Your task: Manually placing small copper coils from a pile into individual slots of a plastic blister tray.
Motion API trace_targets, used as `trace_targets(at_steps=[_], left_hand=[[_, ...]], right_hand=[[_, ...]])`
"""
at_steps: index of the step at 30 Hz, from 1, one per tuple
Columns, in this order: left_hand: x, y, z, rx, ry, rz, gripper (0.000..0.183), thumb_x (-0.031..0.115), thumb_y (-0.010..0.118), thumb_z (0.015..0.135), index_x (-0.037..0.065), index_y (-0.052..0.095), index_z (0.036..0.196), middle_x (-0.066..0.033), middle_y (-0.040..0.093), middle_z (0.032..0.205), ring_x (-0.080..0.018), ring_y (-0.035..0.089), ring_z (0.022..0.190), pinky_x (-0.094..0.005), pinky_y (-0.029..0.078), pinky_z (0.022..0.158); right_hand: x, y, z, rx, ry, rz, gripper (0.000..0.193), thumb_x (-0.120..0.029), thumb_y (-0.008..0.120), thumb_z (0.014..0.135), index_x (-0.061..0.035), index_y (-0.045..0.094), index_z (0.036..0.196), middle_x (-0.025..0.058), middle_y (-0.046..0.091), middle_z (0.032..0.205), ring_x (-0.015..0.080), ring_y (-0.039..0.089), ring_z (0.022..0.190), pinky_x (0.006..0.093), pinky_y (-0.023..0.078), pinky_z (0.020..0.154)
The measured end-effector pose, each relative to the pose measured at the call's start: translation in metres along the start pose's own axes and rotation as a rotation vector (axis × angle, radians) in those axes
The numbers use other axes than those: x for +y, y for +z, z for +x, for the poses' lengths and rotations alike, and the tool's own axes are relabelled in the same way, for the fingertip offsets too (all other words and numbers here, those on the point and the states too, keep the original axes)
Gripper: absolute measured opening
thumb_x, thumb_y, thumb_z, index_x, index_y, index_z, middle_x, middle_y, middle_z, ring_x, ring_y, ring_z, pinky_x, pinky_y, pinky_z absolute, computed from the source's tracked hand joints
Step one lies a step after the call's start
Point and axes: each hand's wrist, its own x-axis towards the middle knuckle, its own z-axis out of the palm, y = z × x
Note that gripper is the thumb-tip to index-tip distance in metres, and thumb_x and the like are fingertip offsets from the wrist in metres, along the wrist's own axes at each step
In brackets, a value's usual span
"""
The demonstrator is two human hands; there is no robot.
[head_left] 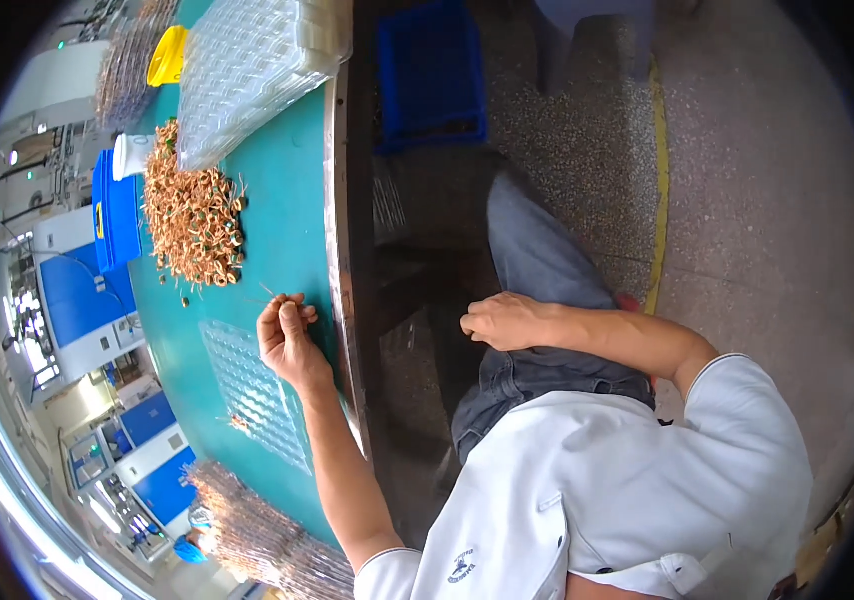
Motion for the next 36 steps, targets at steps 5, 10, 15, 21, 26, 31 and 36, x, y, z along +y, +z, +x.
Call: trace_targets(at_steps=[5, 10, 15, 21, 26, 31, 36], left_hand=[[0.012, 0.018, 0.001, 0.028, 0.015, 0.109, 0.016, 0.009, 0.061, 0.096, -0.002, 0.062, 0.107, -0.0095, 0.067, 0.093, -0.0106, 0.060, 0.073, -0.0232, 0.050, 0.068], [0.010, 0.021, -0.008, 0.067, -0.006, 0.268, 0.017, 0.010, 0.063, 0.096, -0.003, 0.062, 0.107, -0.0076, 0.068, 0.091, -0.0095, 0.059, 0.071, -0.0224, 0.050, 0.067], [0.011, 0.030, -0.009, 0.012, 0.019, 0.299, 0.018, 0.010, 0.066, 0.094, -0.002, 0.063, 0.107, -0.0038, 0.064, 0.091, -0.0079, 0.056, 0.075, -0.0214, 0.048, 0.068], [0.012, 0.035, -0.001, 0.026, 0.089, 0.287, 0.027, 0.009, 0.066, 0.094, 0.000, 0.057, 0.118, -0.0034, 0.061, 0.092, -0.0088, 0.055, 0.074, -0.0223, 0.047, 0.065], [0.010, 0.013, 0.000, 0.069, 0.094, 0.300, 0.013, 0.006, 0.063, 0.094, 0.002, 0.059, 0.106, -0.0034, 0.061, 0.082, -0.0099, 0.057, 0.070, -0.0232, 0.048, 0.065], [0.011, 0.027, 0.002, 0.032, 0.072, 0.090, 0.005, 0.005, 0.066, 0.092, 0.001, 0.062, 0.093, -0.0014, 0.061, 0.080, -0.0082, 0.056, 0.070, -0.0227, 0.047, 0.063], [0.018, -0.001, -0.006, 0.064, 0.313, 0.171, 0.008, 0.004, 0.074, 0.083, 0.003, 0.068, 0.087, -0.0059, 0.060, 0.084, -0.0150, 0.057, 0.079, -0.0258, 0.047, 0.066]], right_hand=[[0.008, -0.018, -0.017, -0.021, -0.021, -0.085, 0.009, -0.011, 0.060, 0.086, -0.0028, 0.061, 0.091, 0.0184, 0.064, 0.093, 0.0386, 0.064, 0.088, 0.0481, 0.052, 0.076], [0.021, -0.042, -0.026, 0.023, 0.057, 0.023, 0.009, -0.011, 0.059, 0.087, -0.0042, 0.064, 0.090, 0.0181, 0.066, 0.093, 0.0380, 0.064, 0.091, 0.0478, 0.052, 0.079], [0.032, -0.044, -0.029, 0.080, 0.102, 0.045, 0.012, -0.014, 0.058, 0.089, -0.0038, 0.064, 0.091, 0.0168, 0.066, 0.094, 0.0368, 0.065, 0.091, 0.0462, 0.052, 0.080], [0.030, -0.054, -0.032, 0.222, 0.105, 0.094, 0.013, -0.014, 0.056, 0.090, -0.0039, 0.064, 0.091, 0.0168, 0.066, 0.091, 0.0366, 0.064, 0.090, 0.0449, 0.051, 0.080], [0.020, -0.048, -0.026, 0.276, 0.014, 0.132, 0.011, -0.013, 0.060, 0.087, -0.0035, 0.065, 0.089, 0.0155, 0.067, 0.090, 0.0344, 0.065, 0.088, 0.0418, 0.052, 0.077], [-0.001, -0.041, -0.021, 0.314, 0.006, 0.080, 0.010, -0.010, 0.062, 0.088, -0.0011, 0.066, 0.090, 0.0140, 0.068, 0.089, 0.0303, 0.067, 0.085, 0.0369, 0.053, 0.075], [-0.076, -0.030, 0.010, 0.262, -0.080, 0.113, 0.007, -0.005, 0.066, 0.085, -0.0004, 0.066, 0.091, 0.0125, 0.067, 0.086, 0.0274, 0.065, 0.077, 0.0330, 0.052, 0.067]])
